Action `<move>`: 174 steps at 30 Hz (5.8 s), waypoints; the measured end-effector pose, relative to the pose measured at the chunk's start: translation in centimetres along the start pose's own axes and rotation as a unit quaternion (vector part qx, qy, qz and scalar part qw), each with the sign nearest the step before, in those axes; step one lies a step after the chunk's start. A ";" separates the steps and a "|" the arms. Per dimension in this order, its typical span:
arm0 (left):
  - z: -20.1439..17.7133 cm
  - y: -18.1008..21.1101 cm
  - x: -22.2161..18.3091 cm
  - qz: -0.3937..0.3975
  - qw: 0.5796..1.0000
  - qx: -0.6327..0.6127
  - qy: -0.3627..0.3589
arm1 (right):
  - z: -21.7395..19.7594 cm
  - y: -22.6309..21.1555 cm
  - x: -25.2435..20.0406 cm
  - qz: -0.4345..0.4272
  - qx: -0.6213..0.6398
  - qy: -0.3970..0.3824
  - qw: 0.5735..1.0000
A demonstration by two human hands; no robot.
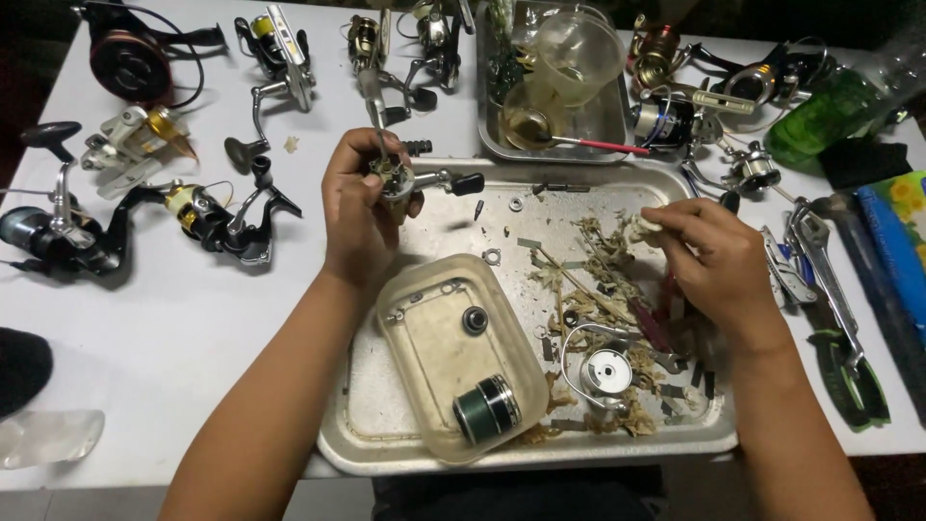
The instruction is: Assembling and fine-tuning the internal components of a fishing reel on a cluttered workbench.
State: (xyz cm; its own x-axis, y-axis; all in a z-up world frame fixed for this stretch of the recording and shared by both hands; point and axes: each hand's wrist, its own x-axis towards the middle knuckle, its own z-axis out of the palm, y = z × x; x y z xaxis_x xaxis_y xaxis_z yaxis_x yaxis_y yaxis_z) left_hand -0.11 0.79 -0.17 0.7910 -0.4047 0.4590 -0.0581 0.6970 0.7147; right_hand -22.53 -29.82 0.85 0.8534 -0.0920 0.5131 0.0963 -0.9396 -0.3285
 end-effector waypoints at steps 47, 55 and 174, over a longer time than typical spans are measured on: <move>-1.1 -1.2 0.1 0.016 0.999 0.020 0.026 | 4.1 -4.8 11.4 0.086 0.237 -0.214 0.944; -1.3 -1.4 0.0 0.015 0.999 0.025 0.027 | 4.4 -4.8 9.3 0.191 0.408 -0.174 0.876; 1.4 -1.0 2.1 -0.132 0.985 0.015 -0.106 | -0.3 -11.7 15.4 -0.001 0.293 -0.016 0.956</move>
State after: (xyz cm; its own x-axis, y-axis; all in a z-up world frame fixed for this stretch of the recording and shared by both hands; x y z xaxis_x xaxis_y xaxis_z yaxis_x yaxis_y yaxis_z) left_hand 0.77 -1.63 0.85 0.6365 -0.6860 0.3525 0.1126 0.5348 0.8375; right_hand -10.66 -20.37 12.78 0.8678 -0.0718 0.4918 0.3595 -0.5925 -0.7209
